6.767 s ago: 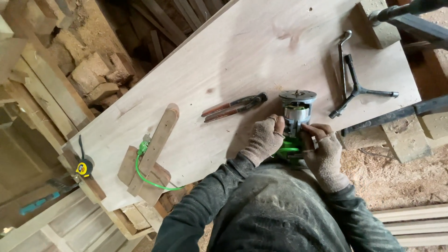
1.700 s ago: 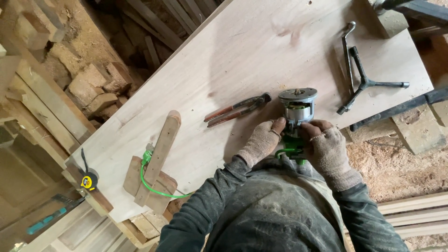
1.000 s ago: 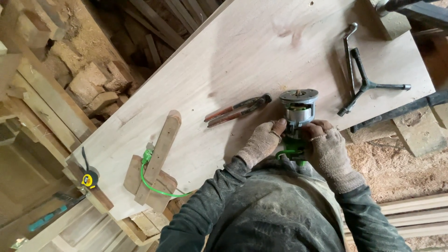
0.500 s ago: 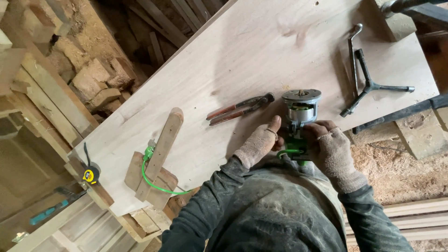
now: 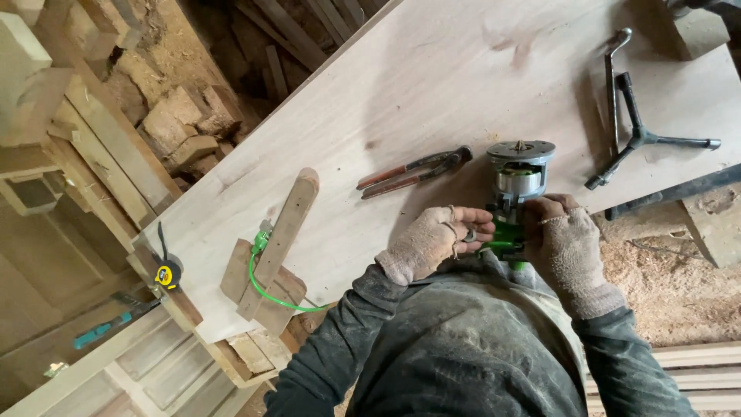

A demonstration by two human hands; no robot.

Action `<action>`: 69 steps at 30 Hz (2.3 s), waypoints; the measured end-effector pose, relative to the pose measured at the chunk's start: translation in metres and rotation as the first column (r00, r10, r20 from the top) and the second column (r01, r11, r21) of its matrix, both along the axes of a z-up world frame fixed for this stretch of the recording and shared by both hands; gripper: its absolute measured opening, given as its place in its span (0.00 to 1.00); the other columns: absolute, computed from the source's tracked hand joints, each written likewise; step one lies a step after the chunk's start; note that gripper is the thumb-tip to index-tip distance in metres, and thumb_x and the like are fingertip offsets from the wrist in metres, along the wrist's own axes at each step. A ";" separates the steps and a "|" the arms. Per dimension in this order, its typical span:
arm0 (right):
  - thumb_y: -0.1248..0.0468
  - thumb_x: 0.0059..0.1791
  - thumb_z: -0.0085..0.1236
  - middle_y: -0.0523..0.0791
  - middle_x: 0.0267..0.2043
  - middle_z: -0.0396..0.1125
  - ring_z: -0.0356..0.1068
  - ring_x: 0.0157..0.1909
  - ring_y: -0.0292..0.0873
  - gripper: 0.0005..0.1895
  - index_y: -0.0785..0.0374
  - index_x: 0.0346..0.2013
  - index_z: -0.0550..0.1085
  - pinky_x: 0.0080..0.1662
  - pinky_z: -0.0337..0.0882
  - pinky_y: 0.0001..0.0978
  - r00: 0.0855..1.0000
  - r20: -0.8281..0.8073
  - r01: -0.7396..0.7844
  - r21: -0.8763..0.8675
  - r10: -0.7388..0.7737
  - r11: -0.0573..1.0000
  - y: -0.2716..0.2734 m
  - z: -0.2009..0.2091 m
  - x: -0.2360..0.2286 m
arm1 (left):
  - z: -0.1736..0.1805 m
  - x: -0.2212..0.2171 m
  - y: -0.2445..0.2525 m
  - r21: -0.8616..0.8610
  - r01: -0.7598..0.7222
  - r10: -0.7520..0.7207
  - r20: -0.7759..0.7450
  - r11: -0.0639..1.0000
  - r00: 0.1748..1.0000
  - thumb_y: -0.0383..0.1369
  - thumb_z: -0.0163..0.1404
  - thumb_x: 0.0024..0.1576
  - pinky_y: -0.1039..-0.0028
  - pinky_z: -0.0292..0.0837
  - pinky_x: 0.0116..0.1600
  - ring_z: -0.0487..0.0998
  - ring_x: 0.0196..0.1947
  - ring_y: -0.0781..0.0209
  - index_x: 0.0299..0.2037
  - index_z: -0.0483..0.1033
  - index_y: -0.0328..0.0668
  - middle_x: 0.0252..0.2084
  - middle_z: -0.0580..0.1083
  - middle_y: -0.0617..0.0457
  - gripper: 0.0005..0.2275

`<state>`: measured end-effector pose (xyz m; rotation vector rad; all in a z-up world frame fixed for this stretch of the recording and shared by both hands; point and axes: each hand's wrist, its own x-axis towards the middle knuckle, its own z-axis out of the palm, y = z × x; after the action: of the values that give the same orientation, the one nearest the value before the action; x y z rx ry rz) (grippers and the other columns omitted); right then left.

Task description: The person adjusts a green handheld woodworking router on a workbench using a hex key and their hands. They loosen and tighten the tool's components, remove and reinsert a small metal part, and make fine adjustments to the router's settings.

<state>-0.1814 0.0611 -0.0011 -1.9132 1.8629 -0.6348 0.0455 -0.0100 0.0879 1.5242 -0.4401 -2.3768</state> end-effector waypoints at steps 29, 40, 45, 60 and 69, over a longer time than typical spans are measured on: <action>0.64 0.52 0.63 0.48 0.42 0.72 0.76 0.39 0.60 0.06 0.54 0.45 0.78 0.39 0.77 0.51 1.000 0.013 0.028 -0.021 -0.028 0.999 0.000 0.001 0.003 | -0.051 0.009 0.009 -0.488 0.629 0.001 0.790 0.605 0.613 0.22 0.49 0.55 0.62 0.76 0.57 0.79 0.53 0.44 0.54 0.78 0.46 0.46 0.77 0.43 0.17; 0.65 0.53 0.64 0.45 0.44 0.72 0.76 0.43 0.58 0.07 0.51 0.45 0.79 0.42 0.77 0.51 0.986 0.141 0.080 0.045 -0.086 0.996 -0.011 0.028 0.010 | -0.151 0.023 0.044 -0.562 0.713 0.089 0.807 0.419 0.584 0.22 0.50 0.49 0.54 0.77 0.57 0.79 0.53 0.38 0.55 0.79 0.53 0.47 0.79 0.42 0.23; 0.59 0.54 0.68 0.44 0.36 0.71 0.76 0.38 0.50 0.04 0.52 0.40 0.79 0.40 0.76 0.44 0.978 0.025 0.203 0.110 -0.207 0.973 -0.004 0.022 0.012 | -0.165 0.025 0.052 -0.673 0.719 0.267 0.735 0.175 0.623 0.19 0.50 0.50 0.53 0.78 0.57 0.79 0.53 0.35 0.57 0.78 0.48 0.52 0.77 0.38 0.23; 0.69 0.50 0.65 0.47 0.36 0.70 0.74 0.43 0.55 0.09 0.55 0.43 0.77 0.45 0.74 0.49 0.962 0.153 0.202 0.169 -0.228 0.965 0.006 -0.004 0.004 | -0.190 0.042 0.055 -0.575 0.809 0.259 0.806 0.124 0.533 0.26 0.52 0.51 0.57 0.74 0.66 0.75 0.63 0.45 0.60 0.74 0.61 0.72 0.63 0.62 0.25; 0.68 0.60 0.57 0.57 0.40 0.72 0.74 0.47 0.63 0.04 0.64 0.49 0.75 0.48 0.73 0.56 0.865 0.179 0.397 0.330 -0.469 0.857 -0.001 0.024 0.002 | -0.171 0.035 0.044 -0.677 0.735 0.470 0.640 -0.028 0.607 0.38 0.57 0.58 0.63 0.75 0.61 0.76 0.58 0.53 0.53 0.79 0.60 0.58 0.72 0.58 0.13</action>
<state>-0.1798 0.0605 0.0228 -1.1700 2.0972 -0.6671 0.0809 0.0338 -0.0828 1.4003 -2.1097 -0.3692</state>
